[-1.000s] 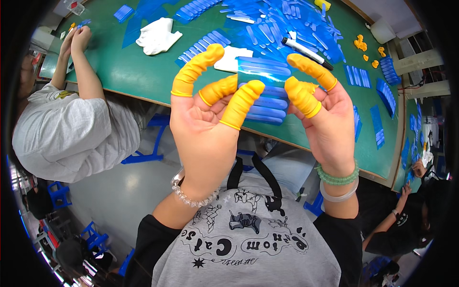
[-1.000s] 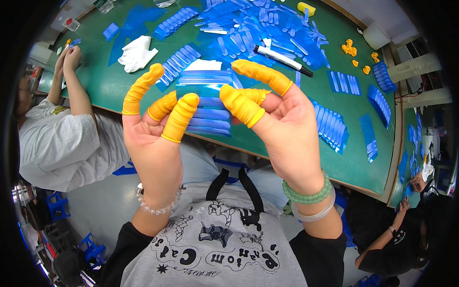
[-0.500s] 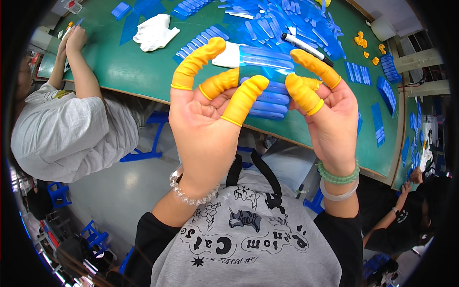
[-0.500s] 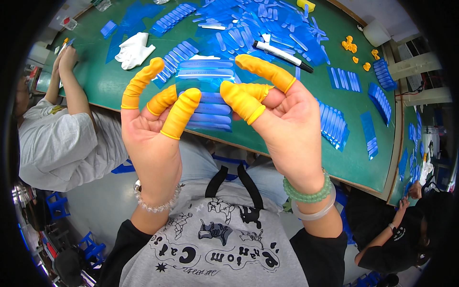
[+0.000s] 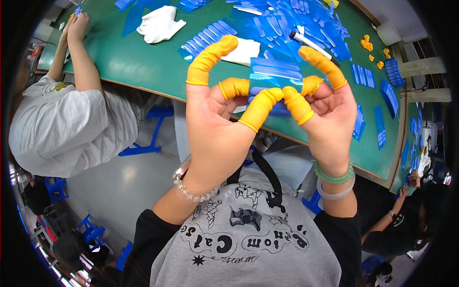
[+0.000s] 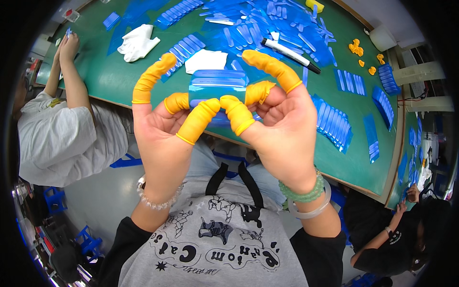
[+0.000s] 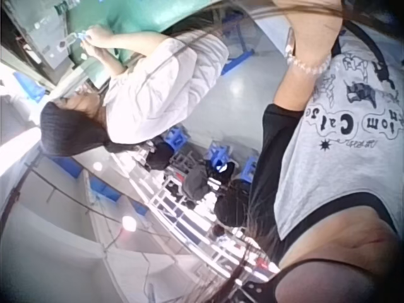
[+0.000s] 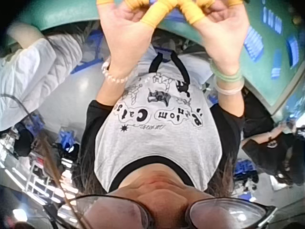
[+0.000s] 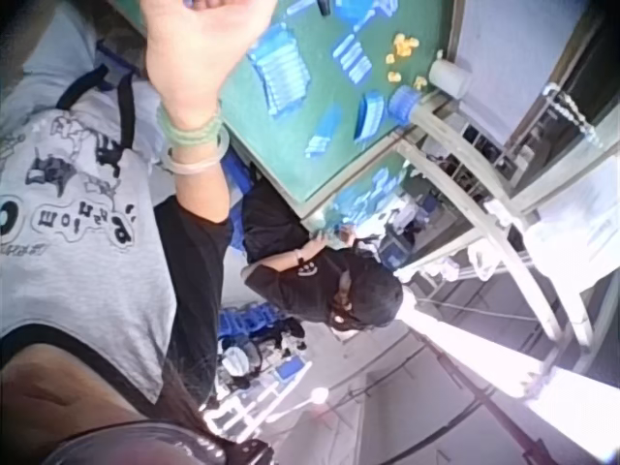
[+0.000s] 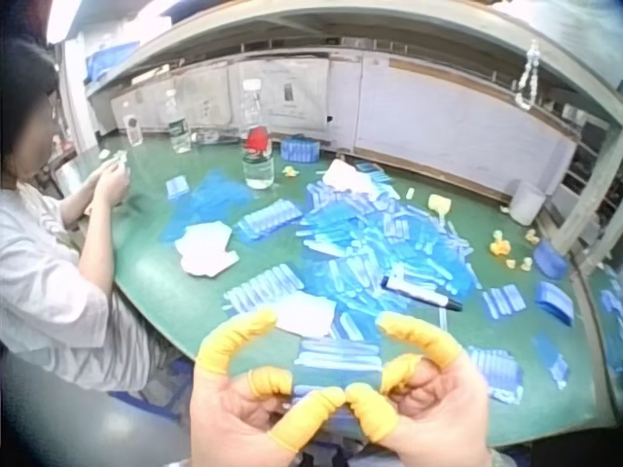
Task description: The person marks rows of small strips on plastic film sheets using a marker, turning over and pressing the sheets by hand.
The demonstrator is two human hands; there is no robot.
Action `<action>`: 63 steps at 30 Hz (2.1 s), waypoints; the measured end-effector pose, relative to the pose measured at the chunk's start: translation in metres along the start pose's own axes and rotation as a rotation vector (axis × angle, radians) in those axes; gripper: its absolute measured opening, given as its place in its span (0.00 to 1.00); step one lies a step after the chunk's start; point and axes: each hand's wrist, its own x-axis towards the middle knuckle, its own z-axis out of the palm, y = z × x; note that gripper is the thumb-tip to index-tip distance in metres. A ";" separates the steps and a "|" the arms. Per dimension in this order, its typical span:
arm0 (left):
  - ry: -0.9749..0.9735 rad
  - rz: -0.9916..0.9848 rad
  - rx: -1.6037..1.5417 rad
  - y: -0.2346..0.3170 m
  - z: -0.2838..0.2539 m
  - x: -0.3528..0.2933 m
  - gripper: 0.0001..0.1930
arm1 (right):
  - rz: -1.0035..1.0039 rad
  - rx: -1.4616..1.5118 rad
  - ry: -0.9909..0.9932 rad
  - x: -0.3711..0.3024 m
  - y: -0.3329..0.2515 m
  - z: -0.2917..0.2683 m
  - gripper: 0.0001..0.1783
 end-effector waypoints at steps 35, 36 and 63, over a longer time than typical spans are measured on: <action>-0.313 -0.123 0.040 0.023 -0.036 0.005 0.50 | 0.078 -0.305 -0.158 0.005 -0.050 0.008 0.49; -0.313 -0.124 0.047 0.024 -0.033 0.004 0.50 | 0.075 -0.294 -0.150 0.004 -0.050 0.006 0.50; -0.296 -0.118 0.101 0.025 -0.015 -0.004 0.41 | 0.030 -0.428 -0.157 -0.010 -0.056 -0.015 0.48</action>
